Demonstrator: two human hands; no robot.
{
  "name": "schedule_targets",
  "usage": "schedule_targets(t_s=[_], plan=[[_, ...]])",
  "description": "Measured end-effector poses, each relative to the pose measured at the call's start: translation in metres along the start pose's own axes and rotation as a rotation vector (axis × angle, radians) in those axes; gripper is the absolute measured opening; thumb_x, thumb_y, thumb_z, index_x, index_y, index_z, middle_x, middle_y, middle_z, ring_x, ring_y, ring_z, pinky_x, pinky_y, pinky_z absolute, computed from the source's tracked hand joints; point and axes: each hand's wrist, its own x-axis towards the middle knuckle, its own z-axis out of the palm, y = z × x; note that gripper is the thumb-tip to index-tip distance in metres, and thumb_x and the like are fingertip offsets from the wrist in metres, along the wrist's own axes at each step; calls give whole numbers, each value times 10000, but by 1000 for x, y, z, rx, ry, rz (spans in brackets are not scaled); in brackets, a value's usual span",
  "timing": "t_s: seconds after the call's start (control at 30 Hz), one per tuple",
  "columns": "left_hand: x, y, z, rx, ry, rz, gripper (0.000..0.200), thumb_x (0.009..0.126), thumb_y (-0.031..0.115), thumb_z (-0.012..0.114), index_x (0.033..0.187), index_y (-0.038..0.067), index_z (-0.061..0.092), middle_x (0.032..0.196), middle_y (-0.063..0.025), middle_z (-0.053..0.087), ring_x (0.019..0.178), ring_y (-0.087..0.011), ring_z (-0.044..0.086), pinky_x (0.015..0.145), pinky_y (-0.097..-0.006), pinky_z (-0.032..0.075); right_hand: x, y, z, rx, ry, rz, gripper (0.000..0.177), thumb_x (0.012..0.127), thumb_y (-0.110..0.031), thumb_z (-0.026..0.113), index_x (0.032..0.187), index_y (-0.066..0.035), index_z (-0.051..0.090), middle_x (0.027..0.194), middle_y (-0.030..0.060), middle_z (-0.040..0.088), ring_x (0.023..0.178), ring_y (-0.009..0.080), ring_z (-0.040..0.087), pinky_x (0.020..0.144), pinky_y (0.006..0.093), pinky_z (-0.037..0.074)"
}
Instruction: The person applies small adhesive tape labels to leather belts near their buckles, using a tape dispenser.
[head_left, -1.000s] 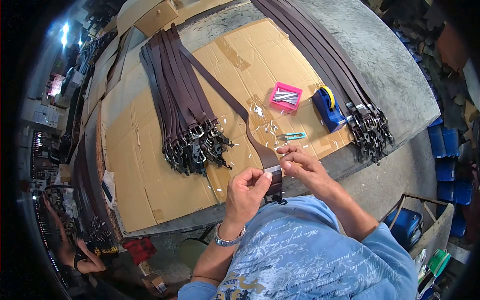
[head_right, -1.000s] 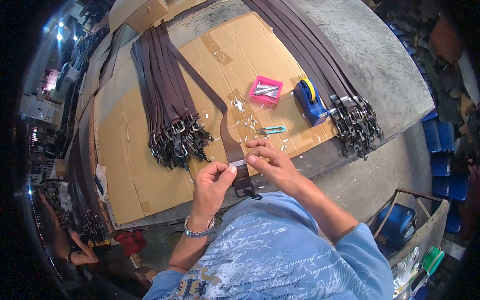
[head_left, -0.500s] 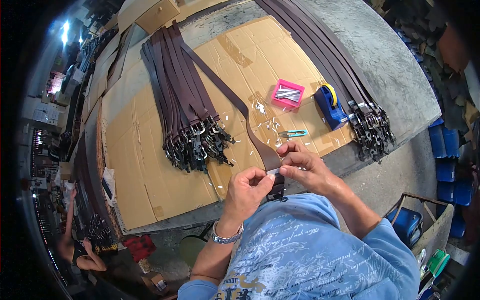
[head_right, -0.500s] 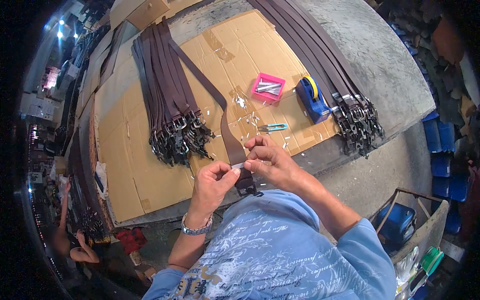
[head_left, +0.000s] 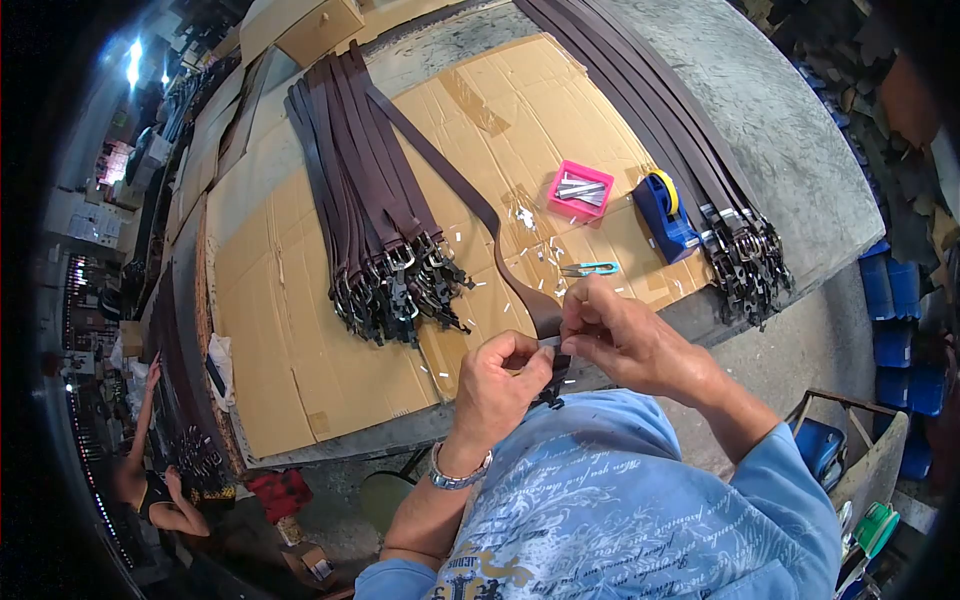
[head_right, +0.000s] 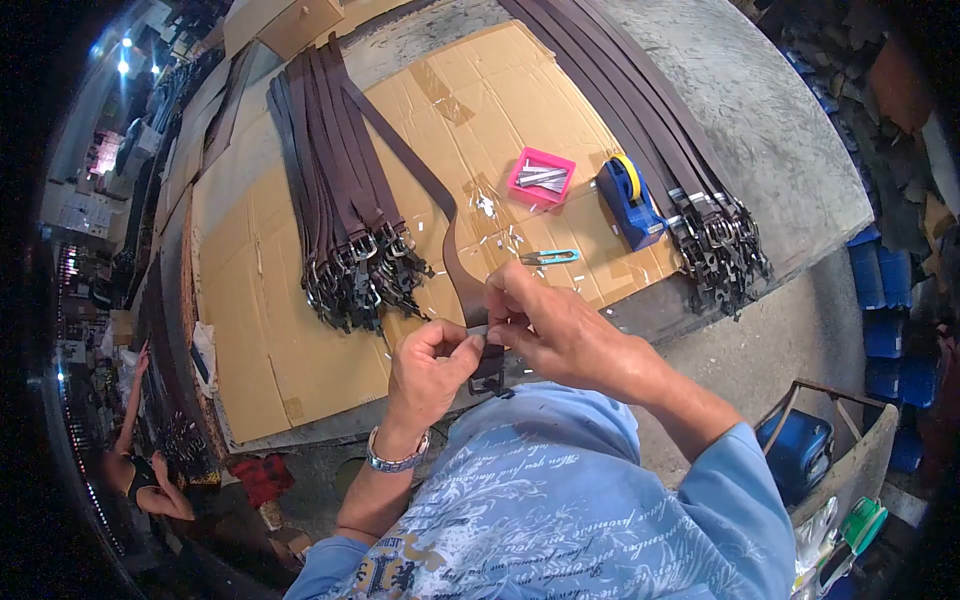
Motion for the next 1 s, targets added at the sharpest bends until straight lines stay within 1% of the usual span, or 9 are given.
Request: schedule_targets(t_s=[0.07,0.13,0.3,0.33,0.4,0.47,0.6,0.73,1.0], plan=[[-1,-2,0,10,1,7,162,870,117,671,836,-40,645,701,-62,671,662,-75,616,609,-246,494,2,-1,-1,-98,-22,-54,304,855,-17,631,1058,-21,404,875,161,592,822,344,633,692,422,487],[-2,-4,2,-21,17,50,146,883,127,684,840,-8,650,699,19,621,632,-23,528,557,-201,422,2,-9,-2,-148,-35,-34,300,854,-19,629,1052,-21,403,878,172,594,831,360,629,690,433,485],[-1,-5,1,-38,36,20,155,883,120,677,837,-24,643,700,-13,642,645,-38,561,578,-213,452,-2,-8,2,-208,27,-68,262,858,-25,616,1041,-29,428,883,184,601,846,378,615,674,455,478],[0,-5,-1,-75,38,-6,173,881,123,671,839,-42,642,697,-46,662,655,-55,593,593,-230,478,-3,-8,0,-232,87,-57,242,867,-40,615,1054,-27,461,910,180,605,852,364,619,678,442,489],[1,-9,-4,-126,40,0,177,888,132,671,843,-36,642,700,-30,656,656,-44,580,588,-219,468,-5,-6,0,-255,144,-50,227,876,-54,614,1067,-25,494,937,175,610,858,349,623,683,430,500],[2,-11,-5,-173,38,9,181,895,140,671,847,-31,641,704,-15,650,656,-32,567,583,-209,459,-6,-3,2,-127,163,90,199,904,-115,618,1073,-21,569,1063,166,596,931,299,626,740,393,524],[3,-8,-3,-228,25,33,182,907,151,667,860,-23,640,716,15,634,649,-18,540,574,-192,440,-9,22,17,128,164,105,199,931,-193,619,998,-5,614,1249,133,518,1076,237,574,808,350,523],[1,-5,-3,-246,-6,-11,129,903,126,670,862,8,639,753,46,594,658,-5,491,574,-167,391,-5,29,25,235,208,104,176,923,-180,630,958,-9,610,1223,111,519,1061,201,565,799,328,520],[2,-12,-3,-247,20,6,149,905,135,667,858,-5,640,726,39,597,643,-9,495,554,-179,392,0,30,34,383,230,76,134,904,-137,644,887,-19,582,1177,70,487,1007,134,527,775,280,494]])
